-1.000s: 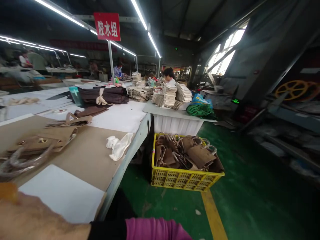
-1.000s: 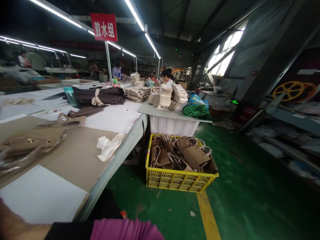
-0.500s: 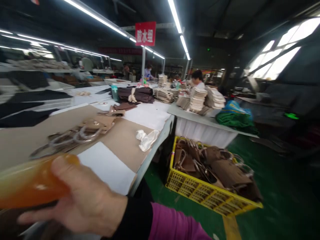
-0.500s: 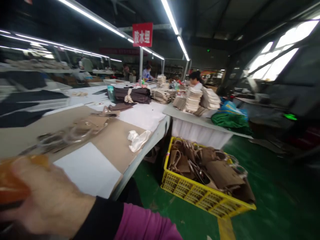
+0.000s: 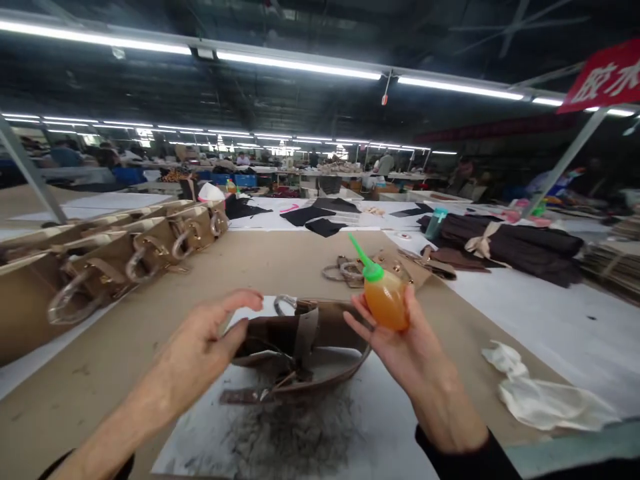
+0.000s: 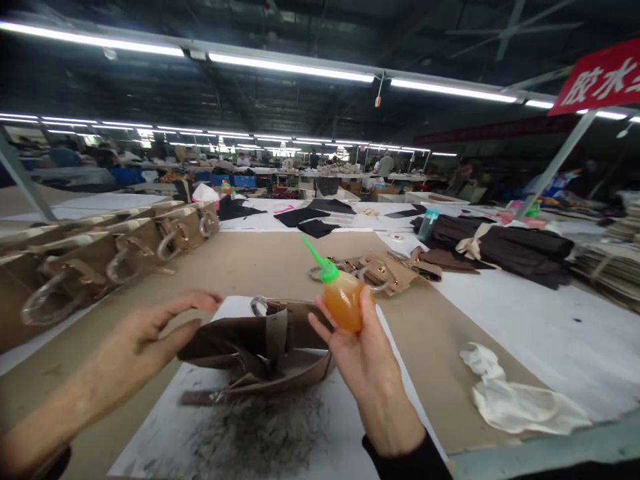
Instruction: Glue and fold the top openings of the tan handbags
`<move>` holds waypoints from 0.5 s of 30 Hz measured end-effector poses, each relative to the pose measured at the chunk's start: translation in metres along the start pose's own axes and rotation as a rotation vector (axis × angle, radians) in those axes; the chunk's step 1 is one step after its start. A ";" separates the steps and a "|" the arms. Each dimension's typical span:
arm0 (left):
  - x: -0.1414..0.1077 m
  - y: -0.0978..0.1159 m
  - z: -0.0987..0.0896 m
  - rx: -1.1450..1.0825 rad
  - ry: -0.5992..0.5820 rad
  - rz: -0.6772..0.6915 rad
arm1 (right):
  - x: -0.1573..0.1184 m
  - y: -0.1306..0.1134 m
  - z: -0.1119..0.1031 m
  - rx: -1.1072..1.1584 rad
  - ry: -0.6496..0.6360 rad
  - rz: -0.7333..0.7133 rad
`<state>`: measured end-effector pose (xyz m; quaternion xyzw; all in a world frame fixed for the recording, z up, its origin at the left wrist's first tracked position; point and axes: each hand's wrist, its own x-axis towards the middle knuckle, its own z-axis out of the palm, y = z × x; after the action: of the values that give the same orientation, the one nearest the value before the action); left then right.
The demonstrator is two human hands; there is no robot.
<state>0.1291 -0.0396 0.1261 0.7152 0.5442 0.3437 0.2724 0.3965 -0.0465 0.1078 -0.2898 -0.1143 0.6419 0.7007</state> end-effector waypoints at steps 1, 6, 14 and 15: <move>0.002 0.013 0.011 -0.060 -0.093 0.076 | 0.001 0.002 0.002 -0.013 0.006 0.003; 0.042 0.021 0.063 0.053 -0.612 0.057 | 0.010 0.006 0.004 -0.044 -0.015 0.036; 0.089 -0.044 0.093 0.363 -0.322 -0.222 | 0.013 0.003 0.001 -0.039 -0.001 0.054; 0.090 -0.046 0.099 0.387 -0.353 -0.229 | 0.012 0.004 0.002 -0.037 0.001 0.043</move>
<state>0.1955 0.0580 0.0479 0.7365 0.6212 0.0705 0.2584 0.3942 -0.0346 0.1048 -0.3056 -0.1197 0.6545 0.6811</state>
